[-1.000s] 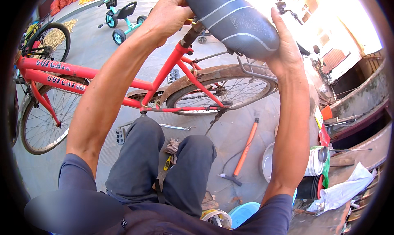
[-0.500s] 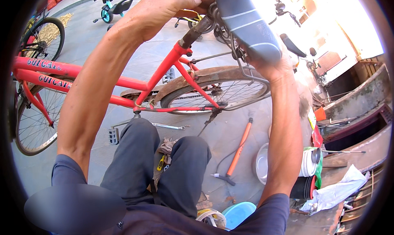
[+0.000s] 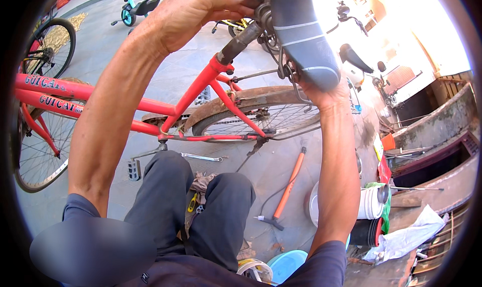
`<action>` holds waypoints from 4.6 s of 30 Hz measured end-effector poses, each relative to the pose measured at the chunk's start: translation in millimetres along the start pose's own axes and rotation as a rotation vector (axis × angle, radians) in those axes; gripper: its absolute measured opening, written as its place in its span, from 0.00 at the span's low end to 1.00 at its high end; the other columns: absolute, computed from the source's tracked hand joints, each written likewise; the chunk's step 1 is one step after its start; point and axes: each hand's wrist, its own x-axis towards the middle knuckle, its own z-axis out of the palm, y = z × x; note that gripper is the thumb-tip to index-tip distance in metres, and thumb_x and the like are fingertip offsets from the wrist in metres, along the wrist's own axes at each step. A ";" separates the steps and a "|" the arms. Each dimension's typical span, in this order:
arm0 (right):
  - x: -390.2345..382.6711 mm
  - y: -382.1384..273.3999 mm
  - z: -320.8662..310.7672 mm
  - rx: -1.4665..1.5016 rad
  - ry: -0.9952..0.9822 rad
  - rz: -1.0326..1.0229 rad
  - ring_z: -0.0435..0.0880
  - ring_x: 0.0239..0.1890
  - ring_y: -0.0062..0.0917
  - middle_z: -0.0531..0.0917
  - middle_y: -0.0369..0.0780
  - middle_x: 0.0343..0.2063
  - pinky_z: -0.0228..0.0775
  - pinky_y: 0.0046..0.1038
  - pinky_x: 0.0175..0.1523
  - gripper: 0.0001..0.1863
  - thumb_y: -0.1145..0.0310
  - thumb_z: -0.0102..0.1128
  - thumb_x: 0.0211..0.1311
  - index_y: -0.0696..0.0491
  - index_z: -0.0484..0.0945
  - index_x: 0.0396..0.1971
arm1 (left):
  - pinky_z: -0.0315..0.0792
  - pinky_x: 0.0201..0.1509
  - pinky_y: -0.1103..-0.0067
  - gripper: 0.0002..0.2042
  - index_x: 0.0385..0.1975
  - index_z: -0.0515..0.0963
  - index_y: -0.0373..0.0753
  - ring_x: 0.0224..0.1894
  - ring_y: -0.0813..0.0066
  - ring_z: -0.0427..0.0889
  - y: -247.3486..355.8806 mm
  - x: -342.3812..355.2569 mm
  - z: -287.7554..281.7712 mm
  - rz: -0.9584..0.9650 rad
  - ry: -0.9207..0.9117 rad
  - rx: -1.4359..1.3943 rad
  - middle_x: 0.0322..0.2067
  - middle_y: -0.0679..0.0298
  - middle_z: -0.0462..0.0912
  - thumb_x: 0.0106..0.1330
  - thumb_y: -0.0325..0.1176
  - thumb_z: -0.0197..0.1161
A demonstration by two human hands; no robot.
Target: The person cleans the underside of a bicycle seat with a cloth, then uses a screwdriver to adjust the seat's internal springs. They reattach the seat to the bicycle frame and tighten the seat post clamp using a multi-tool.
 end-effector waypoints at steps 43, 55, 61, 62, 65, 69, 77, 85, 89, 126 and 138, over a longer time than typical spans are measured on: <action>-10.6 -33.4 32.1 -0.406 0.058 -0.055 0.83 0.40 0.33 0.82 0.43 0.46 0.80 0.41 0.43 0.20 0.54 0.45 0.72 0.52 0.75 0.53 | 0.74 0.55 0.65 0.31 0.56 0.68 0.29 0.48 0.48 0.82 -76.6 -13.2 50.9 0.520 0.480 0.341 0.44 0.42 0.81 0.51 0.32 0.69; -16.3 -50.5 20.8 -0.402 0.077 -0.093 0.85 0.46 0.30 0.84 0.43 0.47 0.83 0.32 0.50 0.20 0.57 0.51 0.72 0.55 0.75 0.55 | 0.80 0.47 0.75 0.28 0.53 0.71 0.32 0.42 0.65 0.86 -80.7 -4.9 51.8 0.499 0.504 0.334 0.42 0.52 0.84 0.52 0.33 0.73; -18.4 -54.4 34.1 -0.465 0.114 -0.077 0.87 0.43 0.30 0.84 0.43 0.46 0.85 0.30 0.43 0.21 0.56 0.53 0.72 0.55 0.75 0.56 | 0.80 0.47 0.76 0.27 0.52 0.73 0.33 0.40 0.66 0.87 -86.5 -5.1 55.5 0.542 0.571 0.321 0.41 0.55 0.85 0.51 0.34 0.75; -20.0 -55.0 35.9 -0.477 0.095 -0.079 0.87 0.43 0.30 0.84 0.44 0.46 0.86 0.30 0.43 0.22 0.56 0.53 0.71 0.55 0.75 0.56 | 0.80 0.46 0.76 0.27 0.51 0.73 0.34 0.40 0.67 0.87 -87.5 -4.9 56.0 0.563 0.588 0.342 0.40 0.56 0.85 0.51 0.35 0.75; -16.9 -62.8 60.0 -0.544 0.113 -0.060 0.87 0.43 0.30 0.84 0.45 0.46 0.86 0.30 0.42 0.23 0.54 0.55 0.70 0.55 0.74 0.56 | 0.78 0.45 0.71 0.28 0.48 0.74 0.29 0.38 0.55 0.86 -87.3 -6.6 55.1 0.563 0.613 0.232 0.35 0.46 0.85 0.48 0.37 0.73; -17.9 -68.9 66.9 -0.654 0.147 -0.026 0.87 0.43 0.32 0.83 0.46 0.47 0.87 0.30 0.40 0.26 0.51 0.54 0.70 0.56 0.73 0.57 | 0.79 0.45 0.73 0.27 0.48 0.75 0.31 0.38 0.60 0.87 -88.1 -6.3 56.0 0.562 0.610 0.225 0.37 0.51 0.85 0.48 0.36 0.74; -13.1 -46.8 56.4 -0.654 0.125 -0.038 0.87 0.43 0.34 0.82 0.48 0.48 0.87 0.29 0.40 0.29 0.50 0.52 0.70 0.57 0.70 0.60 | 0.78 0.53 0.73 0.27 0.50 0.72 0.32 0.44 0.66 0.86 -87.2 -9.0 47.4 0.467 0.574 0.272 0.41 0.54 0.85 0.50 0.33 0.74; -26.6 -53.3 43.6 -0.622 0.204 -0.073 0.87 0.42 0.32 0.82 0.49 0.48 0.87 0.27 0.40 0.28 0.50 0.53 0.70 0.57 0.70 0.60 | 0.77 0.57 0.72 0.29 0.51 0.71 0.33 0.49 0.63 0.85 -87.4 -6.9 63.9 0.468 0.518 0.172 0.44 0.52 0.84 0.50 0.32 0.76; -5.7 -39.1 39.8 -0.591 0.104 -0.076 0.88 0.41 0.30 0.83 0.48 0.47 0.86 0.26 0.40 0.29 0.50 0.54 0.70 0.59 0.71 0.58 | 0.76 0.57 0.73 0.29 0.51 0.71 0.34 0.50 0.64 0.84 -86.4 -12.5 46.0 0.410 0.522 0.230 0.45 0.53 0.85 0.49 0.32 0.77; -6.0 -37.6 150.7 -1.671 -0.014 -0.372 0.83 0.43 0.33 0.81 0.49 0.45 0.78 0.31 0.50 0.51 0.36 0.70 0.41 0.61 0.69 0.58 | 0.77 0.46 0.71 0.22 0.49 0.74 0.35 0.40 0.64 0.83 -93.3 -34.6 34.0 0.386 0.465 0.409 0.39 0.55 0.82 0.57 0.35 0.73; -2.4 -32.8 166.3 -1.628 -0.082 -0.310 0.85 0.40 0.30 0.83 0.48 0.41 0.80 0.28 0.46 0.49 0.42 0.73 0.39 0.63 0.70 0.56 | 0.69 0.40 0.62 0.14 0.39 0.72 0.34 0.36 0.49 0.77 -111.4 -44.1 21.6 0.312 0.258 0.588 0.32 0.49 0.75 0.66 0.40 0.63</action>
